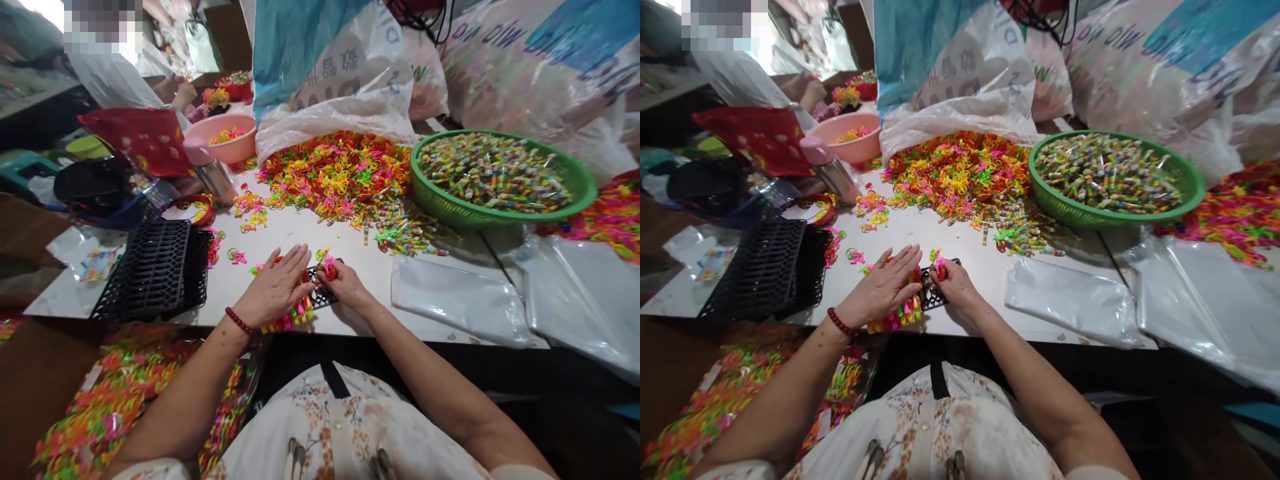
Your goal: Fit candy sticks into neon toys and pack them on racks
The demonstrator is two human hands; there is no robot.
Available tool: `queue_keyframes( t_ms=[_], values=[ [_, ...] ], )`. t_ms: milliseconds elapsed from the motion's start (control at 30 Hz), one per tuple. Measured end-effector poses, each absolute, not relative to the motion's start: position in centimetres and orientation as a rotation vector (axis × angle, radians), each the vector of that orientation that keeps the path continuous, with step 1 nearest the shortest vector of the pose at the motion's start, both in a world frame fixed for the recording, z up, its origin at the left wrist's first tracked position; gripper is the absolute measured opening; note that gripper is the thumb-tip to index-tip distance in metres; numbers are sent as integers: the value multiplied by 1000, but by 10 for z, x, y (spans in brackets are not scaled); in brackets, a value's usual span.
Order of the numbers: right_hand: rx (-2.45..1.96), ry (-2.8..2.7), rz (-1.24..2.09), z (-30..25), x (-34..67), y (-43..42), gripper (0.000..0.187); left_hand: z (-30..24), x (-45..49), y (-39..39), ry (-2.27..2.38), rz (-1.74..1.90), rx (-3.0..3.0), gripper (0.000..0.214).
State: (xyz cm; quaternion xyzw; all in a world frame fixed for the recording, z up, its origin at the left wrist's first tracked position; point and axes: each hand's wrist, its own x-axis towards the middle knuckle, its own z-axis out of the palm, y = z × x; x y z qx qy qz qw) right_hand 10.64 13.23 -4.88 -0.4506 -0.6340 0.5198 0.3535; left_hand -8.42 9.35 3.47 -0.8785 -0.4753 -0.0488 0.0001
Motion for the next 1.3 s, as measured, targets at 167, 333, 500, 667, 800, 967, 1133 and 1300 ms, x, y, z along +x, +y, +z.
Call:
queue_keyframes(
  t_ms=[167, 333, 500, 667, 800, 967, 1133, 1300],
  values=[
    [-1225, -1856, 1026, -42, 92, 132, 9, 34, -84, 94, -1507, -163, -2760, 66],
    [-1166, -2052, 923, -40, 90, 139, 18, 32, -85, 94, -1483, -190, -2757, 67],
    [-1112, -2179, 866, -45, 92, 145, 16, 31, -85, 94, -1470, -171, -2745, 66],
    [-1132, -2255, 821, -52, 90, 145, 16, 33, -84, 94, -1452, -170, -2733, 64],
    [-1175, -2250, 829, -53, 88, 145, 18, 30, -86, 96, -1383, -207, -2745, 57],
    [-1283, -2247, 826, -32, 113, 167, 11, 24, -87, 98, -1354, -208, -2715, 56],
    [-1881, -2072, 323, -12, 161, 207, 25, 23, -87, 98, -1385, -173, -2691, 57],
    [-2016, -2100, 272, -12, 170, 227, 22, 23, -87, 98, -1394, -186, -2695, 56]
  ],
)
